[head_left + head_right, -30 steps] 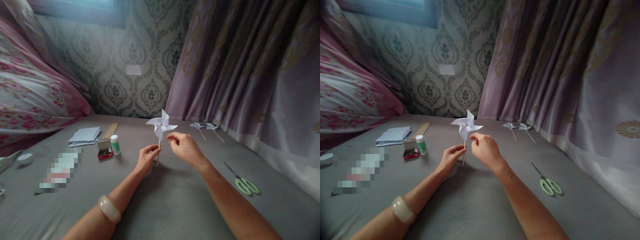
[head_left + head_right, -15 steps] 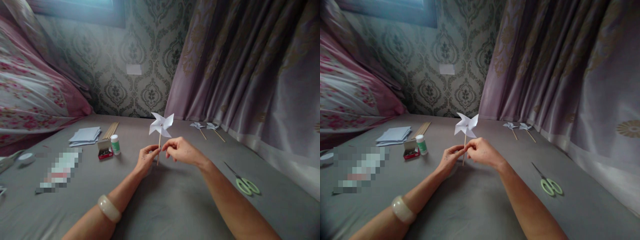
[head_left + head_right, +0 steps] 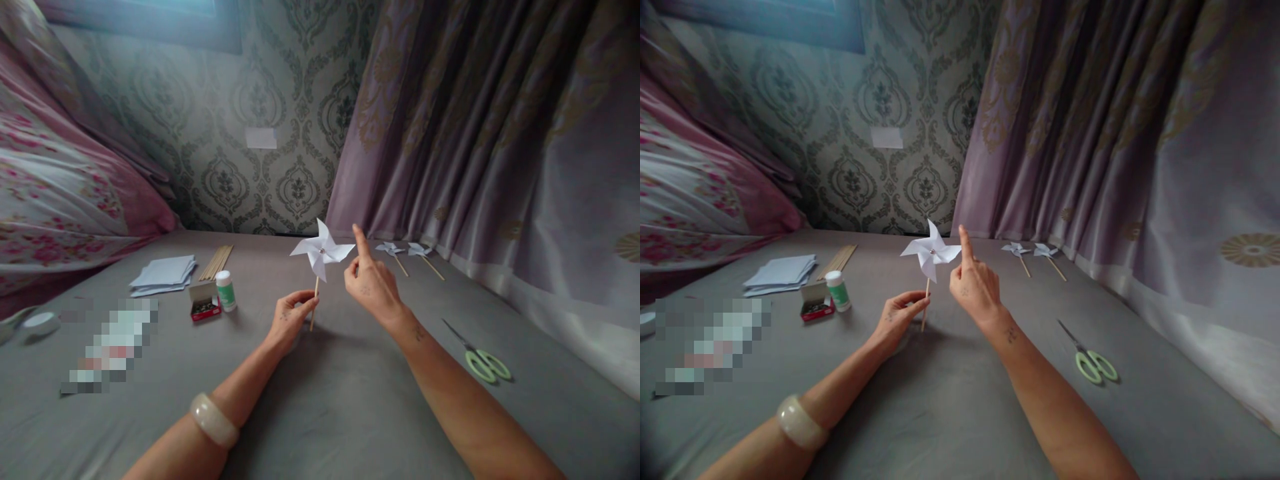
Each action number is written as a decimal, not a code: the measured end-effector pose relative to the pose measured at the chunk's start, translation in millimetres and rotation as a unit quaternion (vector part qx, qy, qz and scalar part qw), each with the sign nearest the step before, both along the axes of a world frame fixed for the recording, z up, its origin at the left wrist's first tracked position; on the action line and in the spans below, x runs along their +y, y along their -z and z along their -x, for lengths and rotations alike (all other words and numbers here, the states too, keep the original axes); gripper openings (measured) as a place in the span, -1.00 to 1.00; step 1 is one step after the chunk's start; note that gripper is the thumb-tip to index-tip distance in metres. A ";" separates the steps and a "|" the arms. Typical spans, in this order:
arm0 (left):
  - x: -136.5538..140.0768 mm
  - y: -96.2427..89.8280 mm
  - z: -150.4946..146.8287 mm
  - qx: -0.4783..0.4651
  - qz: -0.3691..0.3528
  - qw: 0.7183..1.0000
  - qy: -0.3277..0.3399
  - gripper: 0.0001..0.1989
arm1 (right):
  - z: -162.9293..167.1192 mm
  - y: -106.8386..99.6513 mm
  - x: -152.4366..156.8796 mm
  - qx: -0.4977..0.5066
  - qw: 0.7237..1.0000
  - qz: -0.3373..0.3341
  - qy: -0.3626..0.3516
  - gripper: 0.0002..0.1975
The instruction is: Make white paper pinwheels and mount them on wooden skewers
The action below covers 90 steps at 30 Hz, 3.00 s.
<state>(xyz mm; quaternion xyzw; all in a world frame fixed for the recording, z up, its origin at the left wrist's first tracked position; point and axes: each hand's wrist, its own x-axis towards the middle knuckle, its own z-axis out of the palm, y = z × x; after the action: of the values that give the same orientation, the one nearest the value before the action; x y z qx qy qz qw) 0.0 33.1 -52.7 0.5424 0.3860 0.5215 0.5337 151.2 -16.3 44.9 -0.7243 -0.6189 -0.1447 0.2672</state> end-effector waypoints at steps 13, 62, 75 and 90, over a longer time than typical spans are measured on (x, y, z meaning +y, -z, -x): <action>0.8 1.8 -0.9 0.011 -0.004 1.000 -0.011 -0.67 | -5.1 -9.4 3.3 0.154 0.986 0.014 -0.065 -0.41; 9.3 -0.1 0.2 -0.030 0.049 0.998 -0.026 -0.63 | 27.4 79.8 -9.6 0.236 0.952 0.149 -0.125 -0.87; 5.6 -1.6 0.3 0.020 0.058 0.998 -0.019 -0.45 | -5.1 84.0 7.5 0.367 0.911 0.178 -0.056 -0.87; 5.4 -0.7 0.1 0.056 0.103 0.993 0.001 -0.47 | -114.6 81.2 101.3 0.318 0.913 0.182 0.182 -0.88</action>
<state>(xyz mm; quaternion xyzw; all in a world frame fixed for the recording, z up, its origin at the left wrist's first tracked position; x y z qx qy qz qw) -0.1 38.5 -52.0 0.5127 0.4666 0.4472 0.5651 265.8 85.0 -36.3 -0.8680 -0.3749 0.1619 0.2825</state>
